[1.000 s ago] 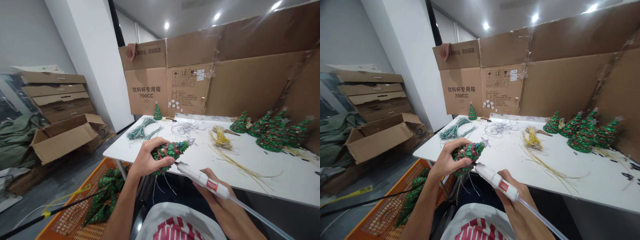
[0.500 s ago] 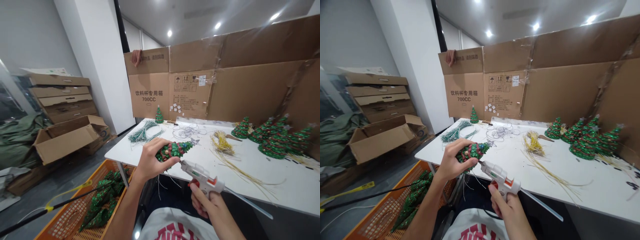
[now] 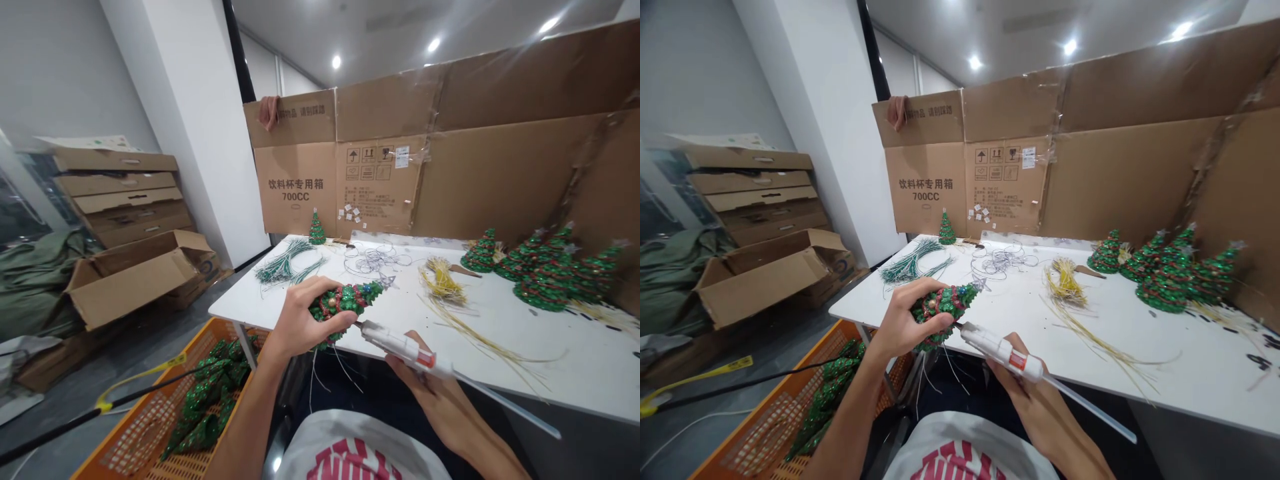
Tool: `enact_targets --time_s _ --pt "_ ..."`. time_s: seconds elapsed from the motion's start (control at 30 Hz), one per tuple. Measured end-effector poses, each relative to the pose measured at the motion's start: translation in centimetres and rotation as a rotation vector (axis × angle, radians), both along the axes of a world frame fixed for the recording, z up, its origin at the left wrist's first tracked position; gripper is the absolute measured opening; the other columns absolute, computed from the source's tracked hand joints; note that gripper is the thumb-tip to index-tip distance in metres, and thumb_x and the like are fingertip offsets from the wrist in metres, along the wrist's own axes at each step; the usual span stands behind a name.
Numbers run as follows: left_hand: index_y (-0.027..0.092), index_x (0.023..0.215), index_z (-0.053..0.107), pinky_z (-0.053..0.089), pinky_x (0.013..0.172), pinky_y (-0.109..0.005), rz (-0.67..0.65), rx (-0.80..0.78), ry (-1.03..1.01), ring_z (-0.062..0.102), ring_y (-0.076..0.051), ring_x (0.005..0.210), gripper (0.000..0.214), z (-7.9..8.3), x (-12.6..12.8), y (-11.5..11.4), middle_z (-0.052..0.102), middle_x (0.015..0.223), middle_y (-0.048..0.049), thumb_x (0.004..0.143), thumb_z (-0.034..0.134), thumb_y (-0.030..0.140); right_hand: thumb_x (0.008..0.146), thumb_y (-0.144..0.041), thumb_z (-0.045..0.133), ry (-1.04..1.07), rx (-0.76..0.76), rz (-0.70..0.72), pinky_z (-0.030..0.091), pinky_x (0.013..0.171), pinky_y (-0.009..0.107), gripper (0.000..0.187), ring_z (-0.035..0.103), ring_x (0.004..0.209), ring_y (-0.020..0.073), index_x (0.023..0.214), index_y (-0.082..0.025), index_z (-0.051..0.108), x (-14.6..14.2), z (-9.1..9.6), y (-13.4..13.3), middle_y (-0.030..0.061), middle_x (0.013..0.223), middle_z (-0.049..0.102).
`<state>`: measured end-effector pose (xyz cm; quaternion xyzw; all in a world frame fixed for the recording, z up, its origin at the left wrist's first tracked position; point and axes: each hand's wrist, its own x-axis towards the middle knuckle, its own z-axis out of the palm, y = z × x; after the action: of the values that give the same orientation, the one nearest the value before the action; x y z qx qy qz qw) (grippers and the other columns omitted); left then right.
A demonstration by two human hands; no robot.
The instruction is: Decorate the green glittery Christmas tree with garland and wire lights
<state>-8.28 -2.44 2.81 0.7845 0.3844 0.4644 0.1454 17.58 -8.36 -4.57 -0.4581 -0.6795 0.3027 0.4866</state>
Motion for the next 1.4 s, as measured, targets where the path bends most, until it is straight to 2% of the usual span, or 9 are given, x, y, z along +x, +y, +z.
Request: enact_targets --time_s 0.2,0.3,0.4,0.6,0.77,0.87,1.1,1.27,1.4 --pt "0.019 0.096 0.074 0.044 0.073 -0.029 -0.054 -0.170 -0.219 0.057 -0.018 0.074 0.042 -0.9 0.3 1.0 0.065 0.079 0.0023 0.097 0.072 0.061 0.105 -0.056 0.062 0.011 -0.087 0.036 0.062 0.075 0.031 0.030 0.071 0.086 0.0255 0.111 -0.029 0.073 0.8 0.9 -0.6 0.0000 0.083 0.072" --pt "0.018 0.095 0.072 0.045 0.069 -0.029 -0.103 -0.217 -0.348 0.058 -0.018 0.073 0.051 -1.3 0.2 1.4 0.064 0.078 0.0007 0.096 0.068 0.069 0.100 -0.059 0.068 0.105 -0.024 0.014 0.064 0.084 0.032 0.033 0.071 0.088 0.0265 0.087 -0.029 0.069 1.0 0.6 -0.8 0.0011 0.079 0.068" --pt "0.017 0.102 0.074 0.051 0.073 -0.032 -0.171 -0.243 -0.460 0.066 -0.023 0.080 0.062 -1.5 0.2 1.4 0.072 0.086 -0.0046 0.095 0.062 0.078 0.099 -0.060 0.071 0.170 -0.023 -0.057 0.062 0.088 0.029 0.049 0.065 0.080 0.0236 0.064 -0.028 0.057 0.9 0.2 -1.2 0.0010 0.068 0.060" --pt "0.015 0.114 0.080 0.058 0.079 -0.040 -0.296 -0.260 -0.576 0.074 -0.032 0.089 0.081 -1.7 0.7 0.9 0.079 0.095 -0.0118 0.084 0.066 0.088 0.098 -0.065 0.069 0.271 -0.146 -0.083 0.059 0.075 0.023 0.045 0.062 0.086 0.0222 0.075 -0.027 0.066 -0.1 0.6 -2.5 0.0020 0.083 0.067" --pt "0.017 0.112 0.083 0.058 0.078 -0.042 -0.333 -0.280 -0.597 0.074 -0.031 0.083 0.073 -2.0 0.7 0.4 0.079 0.089 -0.0099 0.084 0.072 0.083 0.097 -0.069 0.068 0.176 -0.122 -0.064 0.058 0.082 0.024 0.051 0.063 0.086 0.0220 0.070 -0.026 0.064 -0.1 1.5 -3.0 0.0016 0.083 0.069" --pt "0.018 0.115 0.084 0.059 0.086 -0.045 -0.354 -0.299 -0.613 0.076 -0.036 0.095 0.074 -1.9 0.8 0.2 0.081 0.096 -0.0114 0.083 0.073 0.084 0.097 -0.070 0.068 0.161 -0.128 -0.062 0.058 0.087 0.023 0.050 0.066 0.086 0.0216 0.071 -0.027 0.065 0.0 1.9 -3.0 0.0008 0.081 0.069" --pt "0.019 0.116 0.084 0.059 0.097 -0.051 -0.384 -0.366 -0.685 0.075 -0.042 0.112 0.074 -1.7 1.3 -0.1 0.082 0.112 -0.0141 0.082 0.073 0.083 0.101 -0.062 0.065 0.033 -0.049 0.014 0.061 0.079 0.019 0.043 0.071 0.081 0.0202 0.076 -0.027 0.067 0.7 1.7 -2.9 -0.0003 0.078 0.070" --pt "0.020 0.108 0.085 0.059 0.094 -0.050 -0.310 -0.360 -0.677 0.075 -0.041 0.106 0.076 -1.6 1.3 -0.1 0.082 0.102 -0.0127 0.074 0.077 0.088 0.102 -0.062 0.064 0.020 -0.033 0.013 0.062 0.077 0.019 0.042 0.074 0.083 0.0207 0.078 -0.027 0.070 0.5 1.6 -3.1 0.0007 0.089 0.077" --pt "0.021 0.107 0.084 0.058 0.080 -0.045 -0.265 -0.312 -0.520 0.073 -0.033 0.087 0.076 -1.5 0.8 -0.1 0.075 0.083 -0.0084 0.080 0.068 0.090 0.102 -0.064 0.062 -0.005 0.002 -0.082 0.061 0.070 0.023 0.043 0.072 0.078 0.0224 0.084 -0.027 0.074 -0.1 1.6 -3.4 0.0004 0.079 0.074"
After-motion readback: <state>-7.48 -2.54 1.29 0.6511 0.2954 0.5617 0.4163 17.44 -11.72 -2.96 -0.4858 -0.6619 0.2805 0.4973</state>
